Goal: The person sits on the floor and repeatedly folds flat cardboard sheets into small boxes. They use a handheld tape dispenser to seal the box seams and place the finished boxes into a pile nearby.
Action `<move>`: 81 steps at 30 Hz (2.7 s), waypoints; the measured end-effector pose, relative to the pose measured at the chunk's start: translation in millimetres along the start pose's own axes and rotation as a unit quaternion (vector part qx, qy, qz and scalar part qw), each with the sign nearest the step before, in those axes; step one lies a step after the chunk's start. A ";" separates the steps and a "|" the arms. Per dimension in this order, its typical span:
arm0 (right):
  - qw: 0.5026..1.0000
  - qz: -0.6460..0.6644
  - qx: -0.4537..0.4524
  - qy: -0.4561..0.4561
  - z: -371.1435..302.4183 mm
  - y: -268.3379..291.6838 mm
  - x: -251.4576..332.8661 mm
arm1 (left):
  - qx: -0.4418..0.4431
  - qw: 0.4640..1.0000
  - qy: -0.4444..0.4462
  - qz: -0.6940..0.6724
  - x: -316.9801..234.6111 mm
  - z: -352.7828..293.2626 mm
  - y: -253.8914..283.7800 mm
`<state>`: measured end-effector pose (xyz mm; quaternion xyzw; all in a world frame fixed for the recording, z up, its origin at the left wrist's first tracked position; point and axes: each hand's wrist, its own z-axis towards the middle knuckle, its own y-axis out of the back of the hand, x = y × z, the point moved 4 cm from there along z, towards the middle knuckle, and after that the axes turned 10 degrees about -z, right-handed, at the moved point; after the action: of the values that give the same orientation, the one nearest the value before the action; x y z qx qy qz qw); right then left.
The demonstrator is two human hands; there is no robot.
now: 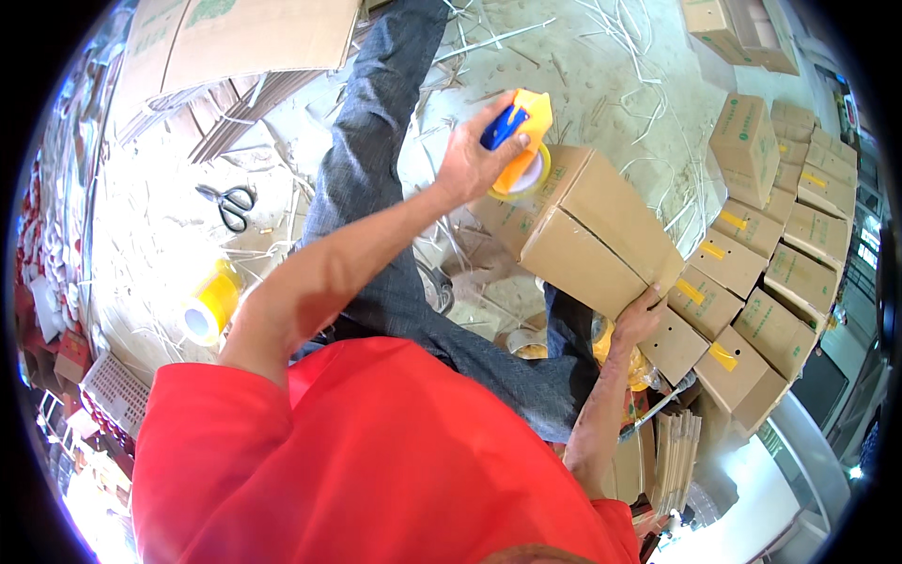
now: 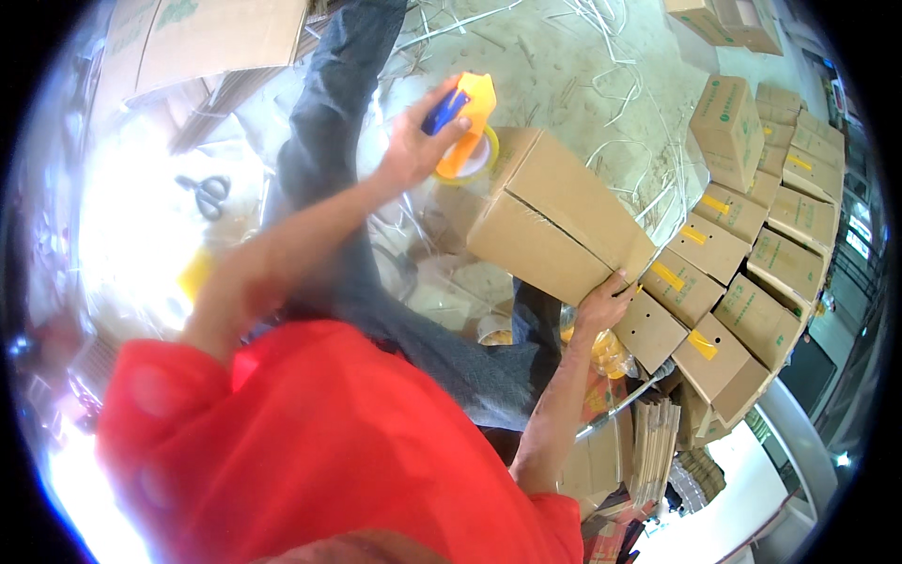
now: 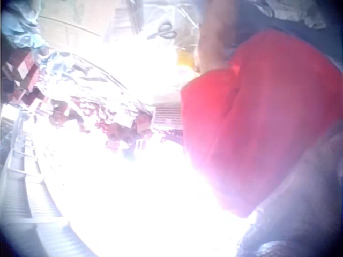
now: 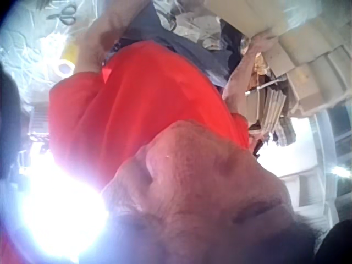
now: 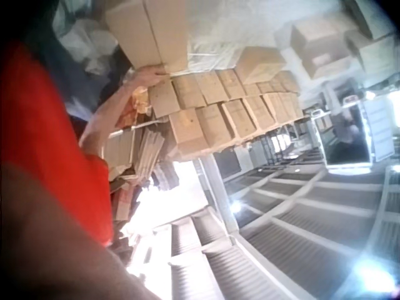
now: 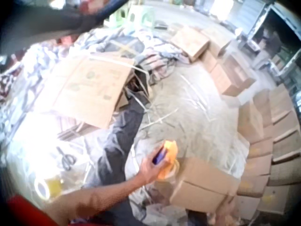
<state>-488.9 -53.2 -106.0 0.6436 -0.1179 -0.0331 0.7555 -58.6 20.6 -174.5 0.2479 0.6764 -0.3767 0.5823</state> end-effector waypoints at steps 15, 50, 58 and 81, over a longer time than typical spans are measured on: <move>1.000 -0.001 0.007 -0.002 0.7 3.3 4.8 | -0.111 0.985 0.110 0.078 72.1 -21.0 16.5; 0.995 -0.052 -0.001 -0.082 6.8 -57.5 -27.8 | -0.204 0.795 0.248 0.515 72.2 -198.3 416.5; 0.981 0.095 -0.020 -0.167 -47.8 61.9 -105.4 | -0.075 0.738 0.260 0.618 96.9 -157.9 396.1; 0.901 0.392 0.029 -0.184 -7.5 39.1 -149.3 | 0.288 0.908 0.294 -0.084 -0.2 -65.9 -44.0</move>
<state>-636.0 -9.3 -89.0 0.5493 -0.4987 0.1513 0.6532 -132.3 47.2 -162.1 0.4467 0.6972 -0.5128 0.2267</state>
